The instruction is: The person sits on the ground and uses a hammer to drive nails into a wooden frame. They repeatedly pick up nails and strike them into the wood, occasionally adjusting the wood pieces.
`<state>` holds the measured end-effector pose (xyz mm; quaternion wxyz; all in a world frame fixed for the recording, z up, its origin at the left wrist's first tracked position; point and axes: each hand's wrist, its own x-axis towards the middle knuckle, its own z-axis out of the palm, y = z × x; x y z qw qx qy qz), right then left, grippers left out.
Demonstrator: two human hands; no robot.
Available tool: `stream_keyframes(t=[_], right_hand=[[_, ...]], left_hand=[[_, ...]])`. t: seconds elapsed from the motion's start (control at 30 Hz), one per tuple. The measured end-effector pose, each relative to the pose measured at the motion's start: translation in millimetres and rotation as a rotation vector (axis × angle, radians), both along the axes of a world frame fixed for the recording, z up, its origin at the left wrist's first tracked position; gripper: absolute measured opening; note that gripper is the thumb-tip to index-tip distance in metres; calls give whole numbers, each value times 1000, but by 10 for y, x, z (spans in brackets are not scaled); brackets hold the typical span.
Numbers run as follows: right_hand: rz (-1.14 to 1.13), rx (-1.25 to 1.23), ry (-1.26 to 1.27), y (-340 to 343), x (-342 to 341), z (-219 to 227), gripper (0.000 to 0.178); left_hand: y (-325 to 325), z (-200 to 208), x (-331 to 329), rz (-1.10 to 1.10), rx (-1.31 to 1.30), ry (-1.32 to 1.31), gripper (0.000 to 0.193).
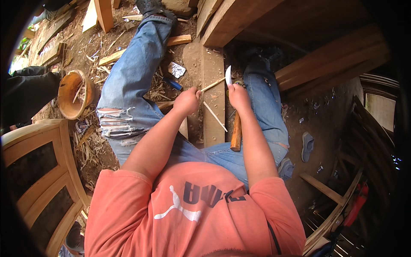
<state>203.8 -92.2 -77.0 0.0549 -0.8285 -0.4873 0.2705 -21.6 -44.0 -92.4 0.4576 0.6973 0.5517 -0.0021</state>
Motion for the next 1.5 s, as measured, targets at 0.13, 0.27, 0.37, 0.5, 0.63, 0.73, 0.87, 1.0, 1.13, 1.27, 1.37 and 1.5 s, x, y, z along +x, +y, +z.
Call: stream_keyframes(t=[0.13,0.27,0.37,0.5,0.63,0.73,0.87,1.0,1.13,1.27,1.37,1.5], right_hand=[[74,-70,24,53,50,-88,45],[49,-29,49,45,48,-142,45],[107,-98,19,56,56,-122,44],[23,-11,15,98,28,-33,41],[73,-91,-16,103,-101,58,41],[69,-120,-53,121,-143,122,40],[84,-163,-16,177,-103,179,42],[111,-182,-19,185,-63,176,43],[133,-190,-18,182,-61,116,44],[106,-157,0,244,-93,52,46],[90,-172,-14,286,-122,51,46],[81,-180,-13,296,-174,108,46]], left_hand=[[7,2,1,-9,16,2,37],[5,-3,-2,18,-2,-12,37],[8,2,2,23,-9,-16,37],[9,13,-1,29,-5,-13,36],[17,8,-3,25,-10,12,37],[22,-3,-8,30,5,-2,36],[18,-6,-11,49,25,-8,34],[7,20,-8,68,51,-1,33],[18,55,-9,76,35,17,34],[35,54,-7,74,1,18,36],[35,19,-6,85,-7,1,39],[32,-32,-3,108,3,-17,39]])
